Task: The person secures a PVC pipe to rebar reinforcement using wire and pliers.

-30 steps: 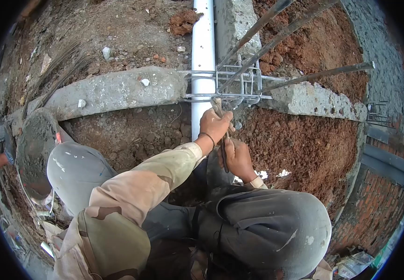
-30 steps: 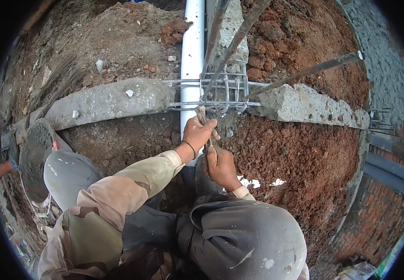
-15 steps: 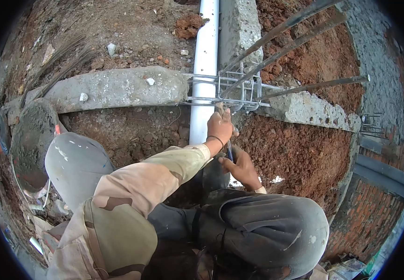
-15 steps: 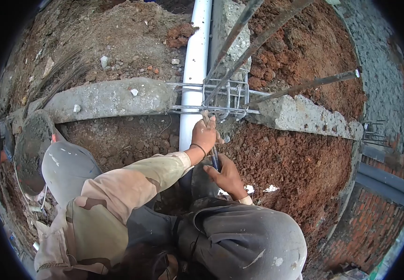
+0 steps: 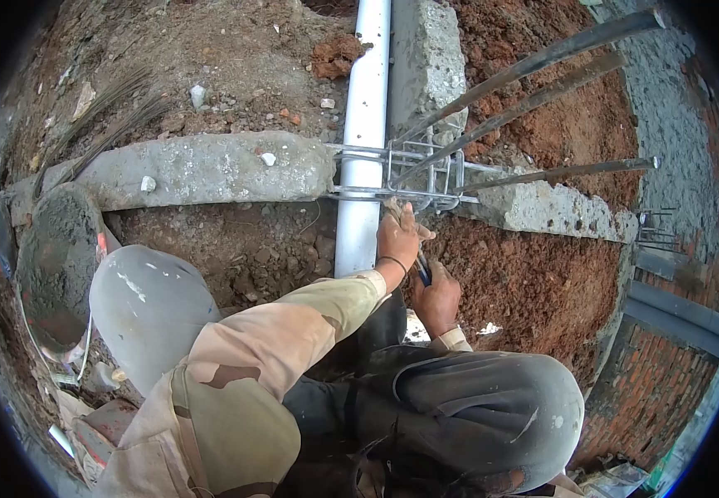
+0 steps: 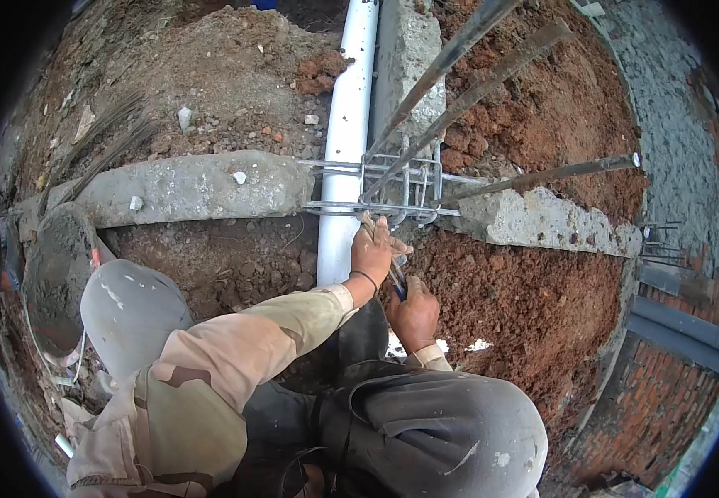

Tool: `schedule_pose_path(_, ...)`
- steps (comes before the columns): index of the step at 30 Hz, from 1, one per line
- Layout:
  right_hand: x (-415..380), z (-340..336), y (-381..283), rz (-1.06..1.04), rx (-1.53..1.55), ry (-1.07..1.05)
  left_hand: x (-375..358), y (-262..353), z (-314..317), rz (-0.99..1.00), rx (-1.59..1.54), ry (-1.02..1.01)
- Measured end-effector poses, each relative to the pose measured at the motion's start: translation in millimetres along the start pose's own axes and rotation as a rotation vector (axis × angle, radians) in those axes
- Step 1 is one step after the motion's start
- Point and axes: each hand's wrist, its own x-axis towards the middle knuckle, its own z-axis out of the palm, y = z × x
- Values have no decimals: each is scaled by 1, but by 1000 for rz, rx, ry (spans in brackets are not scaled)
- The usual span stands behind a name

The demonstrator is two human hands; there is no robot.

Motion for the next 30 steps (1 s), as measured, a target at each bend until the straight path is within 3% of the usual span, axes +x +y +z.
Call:
schedule_pose_path(3,18,-6,28,-43,-10,-69,4,-2,9,11,-116,14)
schedule_pose_path(7,15,-18,16,-101,76,-83,-6,7,8,-27,-135,31)
schedule_pose_path(9,3,-18,8,215,502,-486,-10,6,-8,-60,-82,-12)
schedule_pose_path(10,-3,-19,-5,659,1268,-709,-10,1,-19,-63,-163,-117)
schedule_pose_path(11,-7,-23,-19,833,1558,-789,-9,-2,-30,-62,-245,-220)
schedule_pose_path(13,-11,-8,-10,1043,2165,-1099,-18,32,-44,-326,-502,-248)
schedule_pose_path(15,-13,-6,-5,951,2122,-1101,-7,32,-53,-364,-456,-447)
schedule_pose_path(16,-13,-7,-4,865,2080,-1094,-4,34,-47,-365,-454,-453)
schedule_pose_path(17,-14,-7,-1,872,2081,-1085,-5,33,-33,-313,-200,-224)
schedule_pose_path(18,-13,-7,3,644,1689,-932,-11,34,-22,-257,51,6)
schedule_pose_path(19,-5,-11,-5,414,1292,-776,-6,20,-14,-254,45,7)
schedule_pose_path(20,-6,-17,-15,302,845,-575,5,0,-8,-8,327,220)
schedule_pose_path(21,-6,-15,-18,301,847,-570,14,-21,-2,240,608,428)
schedule_pose_path(23,-7,-10,-20,360,928,-570,15,-21,3,344,608,505)
schedule_pose_path(25,-5,-6,-19,412,1007,-576,-7,22,-3,-90,281,273)
schedule_pose_path(26,-7,-4,-19,443,1047,-584,-18,35,-13,-107,342,157)
schedule_pose_path(27,-10,-3,-22,473,1086,-591,-23,35,-25,-122,113,-11)
schedule_pose_path(28,-9,-14,-35,824,1641,-678,-16,31,-26,-185,-165,-60)
schedule_pose_path(29,-12,2,-14,975,2262,-955,-10,29,-28,-247,-442,-111)
schedule_pose_path(30,-14,5,-17,931,2282,-983,-9,34,-32,-371,-610,-174)
